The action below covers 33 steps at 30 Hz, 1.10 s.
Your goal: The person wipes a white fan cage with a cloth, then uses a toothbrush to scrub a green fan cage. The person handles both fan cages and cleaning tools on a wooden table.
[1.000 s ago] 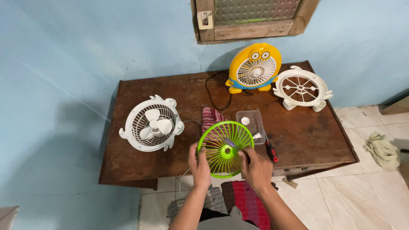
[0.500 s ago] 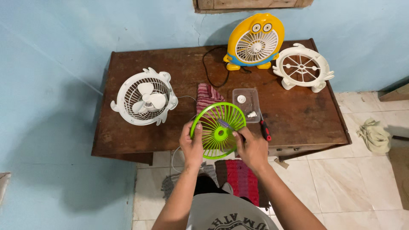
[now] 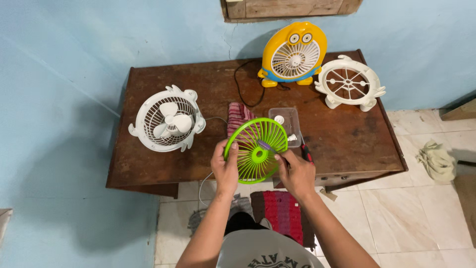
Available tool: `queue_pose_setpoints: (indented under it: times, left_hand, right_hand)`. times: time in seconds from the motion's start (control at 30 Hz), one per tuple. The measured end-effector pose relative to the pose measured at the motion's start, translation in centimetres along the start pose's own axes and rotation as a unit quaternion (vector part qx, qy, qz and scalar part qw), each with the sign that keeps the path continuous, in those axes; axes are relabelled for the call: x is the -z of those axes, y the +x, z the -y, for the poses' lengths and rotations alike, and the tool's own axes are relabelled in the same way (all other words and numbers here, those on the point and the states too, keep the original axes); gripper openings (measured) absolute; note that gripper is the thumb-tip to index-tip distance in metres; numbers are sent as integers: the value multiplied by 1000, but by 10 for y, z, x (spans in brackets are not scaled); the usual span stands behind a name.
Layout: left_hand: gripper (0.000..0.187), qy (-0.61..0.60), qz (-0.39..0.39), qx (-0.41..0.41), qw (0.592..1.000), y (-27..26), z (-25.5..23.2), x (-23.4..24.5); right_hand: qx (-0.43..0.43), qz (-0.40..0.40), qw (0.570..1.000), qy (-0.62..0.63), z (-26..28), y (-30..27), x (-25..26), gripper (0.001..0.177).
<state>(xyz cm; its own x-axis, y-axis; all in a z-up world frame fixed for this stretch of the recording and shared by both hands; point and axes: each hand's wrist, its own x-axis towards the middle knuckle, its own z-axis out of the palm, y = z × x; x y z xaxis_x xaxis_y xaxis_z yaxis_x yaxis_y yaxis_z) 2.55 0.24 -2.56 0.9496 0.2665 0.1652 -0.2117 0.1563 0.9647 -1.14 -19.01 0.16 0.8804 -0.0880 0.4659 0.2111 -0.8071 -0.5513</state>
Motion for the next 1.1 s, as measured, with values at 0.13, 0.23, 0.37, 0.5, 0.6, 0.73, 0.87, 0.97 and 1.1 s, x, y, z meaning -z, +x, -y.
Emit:
queue_pose_setpoints:
  times: [0.13,0.23,0.37,0.5,0.6,0.73,0.87,0.97,1.1]
  left_hand:
    - [20,4,24,-23,999,-9,1,-5]
    - [20,-5,33,32,999,-14,2,-14]
    - [21,-21,7,2,1000,-9,2,-6]
    - [20,-39,8,27,999,-7,5,-2]
    - [21,-39,42,40,998,-13,11,-6]
    - [22,-47,45,51,997,-9,20,-13]
    - [21,-31,35,12,999,3,22,-3]
    - [21,-68,36,60,995,6,21,1]
    - [22,-27,50,56,997,2,18,1]
  right_hand:
    - [-44,-28,999,-8,-8,2,3,17]
    - [-48,-78,996,-3,-9,6,1,15]
    - [-42,-43,998,12,-2,-16,-3,17]
    - [-40,-16,999,-12,-7,-16,4,20]
    - [-57,-40,997,-24,-12,-9,7,18]
    - [-66,-78,995,-15,-13,-5,0,16]
    - [-73,-15,997,-16,-8,-19,-9,19]
    - [-50,-2,998,-28,-13,-17,-10,16]
    - [-66,-31,996,-48,-16,-1,-11,18]
